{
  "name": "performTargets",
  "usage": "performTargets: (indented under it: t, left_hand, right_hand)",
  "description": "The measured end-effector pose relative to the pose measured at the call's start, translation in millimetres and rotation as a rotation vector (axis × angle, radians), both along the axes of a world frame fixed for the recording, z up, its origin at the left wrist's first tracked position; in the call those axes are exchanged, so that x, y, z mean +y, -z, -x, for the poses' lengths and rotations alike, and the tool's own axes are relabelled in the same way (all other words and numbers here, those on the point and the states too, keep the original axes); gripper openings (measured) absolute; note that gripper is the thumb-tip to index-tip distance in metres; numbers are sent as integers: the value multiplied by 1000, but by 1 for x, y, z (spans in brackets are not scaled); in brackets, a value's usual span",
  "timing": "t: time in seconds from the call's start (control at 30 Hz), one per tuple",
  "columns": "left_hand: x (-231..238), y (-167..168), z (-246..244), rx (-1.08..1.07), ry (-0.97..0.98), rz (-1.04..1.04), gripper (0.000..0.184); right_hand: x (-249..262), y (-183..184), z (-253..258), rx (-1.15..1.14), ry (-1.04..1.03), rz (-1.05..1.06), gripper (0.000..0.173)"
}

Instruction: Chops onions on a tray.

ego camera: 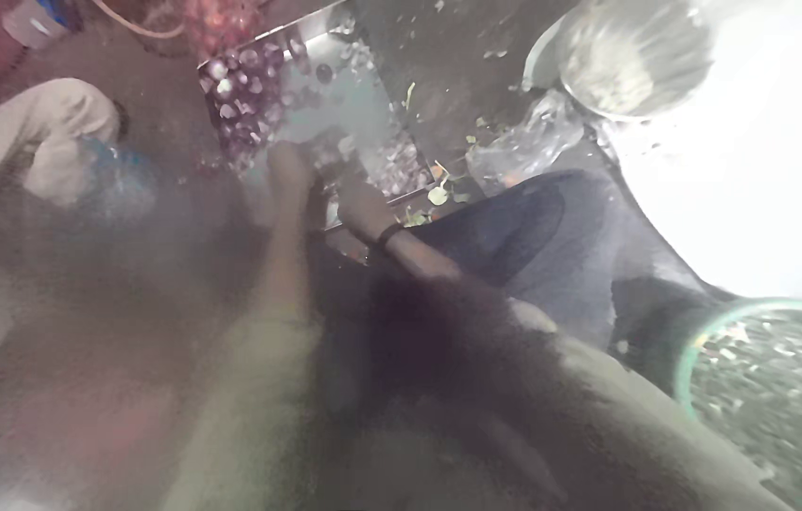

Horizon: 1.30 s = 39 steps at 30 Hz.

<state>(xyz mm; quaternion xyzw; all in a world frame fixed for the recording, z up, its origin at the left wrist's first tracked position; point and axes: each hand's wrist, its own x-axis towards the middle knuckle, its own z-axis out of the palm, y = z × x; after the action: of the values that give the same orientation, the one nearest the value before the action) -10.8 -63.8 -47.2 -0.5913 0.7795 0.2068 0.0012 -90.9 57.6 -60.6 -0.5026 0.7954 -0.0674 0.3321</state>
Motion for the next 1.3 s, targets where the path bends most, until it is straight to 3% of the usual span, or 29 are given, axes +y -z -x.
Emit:
performTargets:
  t: [0.13,0.27,0.47,0.57,0.67,0.77,0.93,1.13,1.3]
  left_hand:
    - [-4,14,-8,58,8,62,17]
    - [-5,13,-5,56,-20,55,18]
    - [-4,10,-5,39,-34,17,19]
    - [-2,5,-3,17,-41,10,20]
    - [0,2,0,31,-39,18,19]
    - [-2,5,-1,41,-6,6,21]
    - [-2,7,-3,62,-9,42,25]
    - [-6,6,-3,67,-47,12,26]
    - [-6,5,-4,88,-80,-18,24]
  right_hand:
    - [16,-15,-4,23,-50,-35,26]
    - [28,-7,-5,99,-149,5,21]
    - [4,15,-5,2,-14,23,35]
    - [-1,11,-6,-10,14,82,32]
    - [-5,-5,-2,13,-17,-44,35]
    - [15,-10,-1,30,-23,-39,33]
    - [22,-5,-5,37,-43,-78,34]
    - [11,15,2,-24,-123,45,29]
    - [9,-4,0,-39,18,15,33]
